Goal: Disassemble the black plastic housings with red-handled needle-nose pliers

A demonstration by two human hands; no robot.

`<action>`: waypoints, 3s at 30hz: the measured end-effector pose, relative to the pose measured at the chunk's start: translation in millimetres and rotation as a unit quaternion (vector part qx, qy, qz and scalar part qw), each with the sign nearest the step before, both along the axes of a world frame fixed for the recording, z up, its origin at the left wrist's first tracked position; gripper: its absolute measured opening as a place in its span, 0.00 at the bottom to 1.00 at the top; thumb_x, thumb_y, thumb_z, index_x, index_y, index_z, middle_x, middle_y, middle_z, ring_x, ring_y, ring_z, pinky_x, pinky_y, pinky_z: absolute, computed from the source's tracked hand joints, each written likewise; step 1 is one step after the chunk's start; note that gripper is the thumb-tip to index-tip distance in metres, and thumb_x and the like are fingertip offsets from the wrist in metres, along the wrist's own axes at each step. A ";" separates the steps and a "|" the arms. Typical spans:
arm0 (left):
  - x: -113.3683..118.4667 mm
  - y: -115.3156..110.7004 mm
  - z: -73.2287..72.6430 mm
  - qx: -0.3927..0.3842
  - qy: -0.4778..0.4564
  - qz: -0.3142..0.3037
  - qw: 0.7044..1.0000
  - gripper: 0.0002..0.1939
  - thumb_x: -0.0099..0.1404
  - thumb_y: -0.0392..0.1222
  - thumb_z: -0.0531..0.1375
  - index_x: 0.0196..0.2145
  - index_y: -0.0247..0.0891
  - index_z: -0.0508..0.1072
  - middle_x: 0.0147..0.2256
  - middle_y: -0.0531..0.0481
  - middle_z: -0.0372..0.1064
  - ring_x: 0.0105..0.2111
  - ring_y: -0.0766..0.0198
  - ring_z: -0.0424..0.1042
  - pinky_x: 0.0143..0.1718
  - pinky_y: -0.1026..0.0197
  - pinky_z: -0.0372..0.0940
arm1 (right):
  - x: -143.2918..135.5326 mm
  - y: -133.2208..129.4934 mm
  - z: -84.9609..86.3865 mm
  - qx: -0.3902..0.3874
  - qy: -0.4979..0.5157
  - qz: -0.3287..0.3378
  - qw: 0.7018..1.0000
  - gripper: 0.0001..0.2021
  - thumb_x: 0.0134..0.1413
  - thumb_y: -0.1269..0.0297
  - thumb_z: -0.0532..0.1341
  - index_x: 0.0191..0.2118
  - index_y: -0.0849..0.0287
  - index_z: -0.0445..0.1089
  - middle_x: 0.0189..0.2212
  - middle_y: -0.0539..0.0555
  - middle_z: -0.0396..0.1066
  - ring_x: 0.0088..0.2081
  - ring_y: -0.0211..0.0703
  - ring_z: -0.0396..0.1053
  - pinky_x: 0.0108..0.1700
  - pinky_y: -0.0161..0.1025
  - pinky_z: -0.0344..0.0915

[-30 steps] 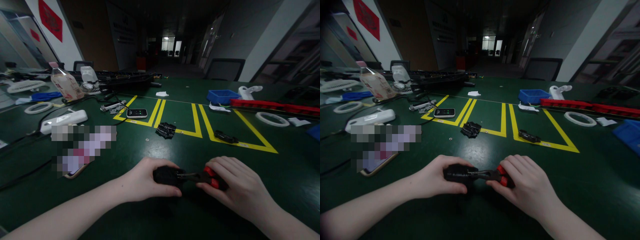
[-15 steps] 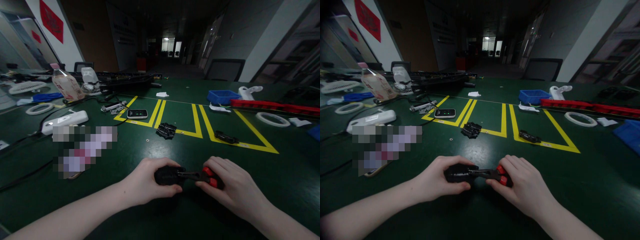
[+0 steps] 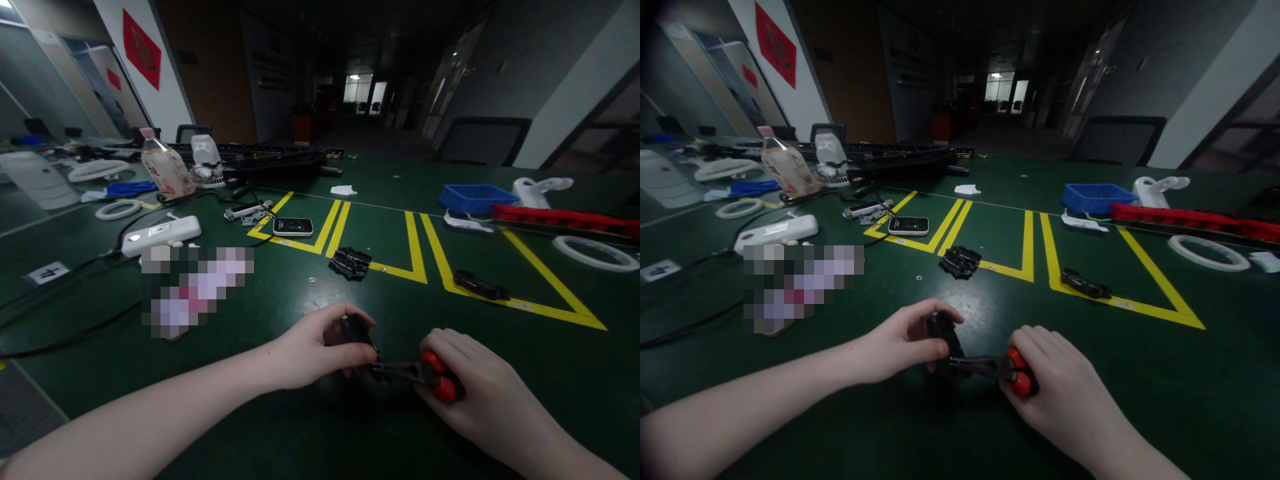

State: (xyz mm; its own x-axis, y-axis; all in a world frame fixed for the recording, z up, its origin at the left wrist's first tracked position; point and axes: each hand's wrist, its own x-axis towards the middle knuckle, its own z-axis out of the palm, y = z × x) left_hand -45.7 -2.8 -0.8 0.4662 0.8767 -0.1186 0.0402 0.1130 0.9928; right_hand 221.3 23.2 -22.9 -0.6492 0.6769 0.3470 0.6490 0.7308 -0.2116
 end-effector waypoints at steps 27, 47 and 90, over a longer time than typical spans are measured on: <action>6.4 -9.2 8.3 0.286 0.290 -0.005 0.913 0.41 0.49 0.61 0.70 0.55 0.38 0.65 0.48 0.42 0.70 0.43 0.49 0.71 0.46 0.47 0.66 | -10.9 -5.8 0.8 0.031 -0.005 0.036 0.999 0.06 0.50 0.68 0.60 0.36 0.54 0.65 0.30 0.54 0.70 0.29 0.45 0.66 0.29 0.42 0.63; 4.6 -9.2 6.9 0.331 0.339 -0.024 0.880 0.42 0.52 0.61 0.69 0.57 0.37 0.65 0.49 0.44 0.73 0.45 0.51 0.73 0.49 0.51 0.64 | -13.2 -5.5 3.0 0.053 -0.038 0.042 0.997 0.02 0.51 0.64 0.57 0.32 0.55 0.62 0.27 0.54 0.67 0.28 0.43 0.61 0.28 0.42 0.58; 14.1 -13.7 -3.9 0.258 0.308 0.037 0.915 0.36 0.50 0.44 0.69 0.56 0.40 0.66 0.52 0.43 0.68 0.51 0.47 0.65 0.53 0.46 0.62 | 33.6 -32.5 23.0 -0.174 0.035 -0.054 0.983 0.40 0.40 0.55 0.71 0.62 0.56 0.63 0.57 0.63 0.65 0.56 0.58 0.66 0.57 0.54 0.65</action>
State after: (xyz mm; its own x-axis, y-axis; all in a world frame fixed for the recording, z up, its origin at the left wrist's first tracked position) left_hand -31.6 -16.5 -4.8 0.3867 0.9168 0.0999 0.6217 -0.3392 0.7060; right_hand 254.9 -9.3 0.0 -0.5490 0.8267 0.1234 0.6938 0.5330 -0.4843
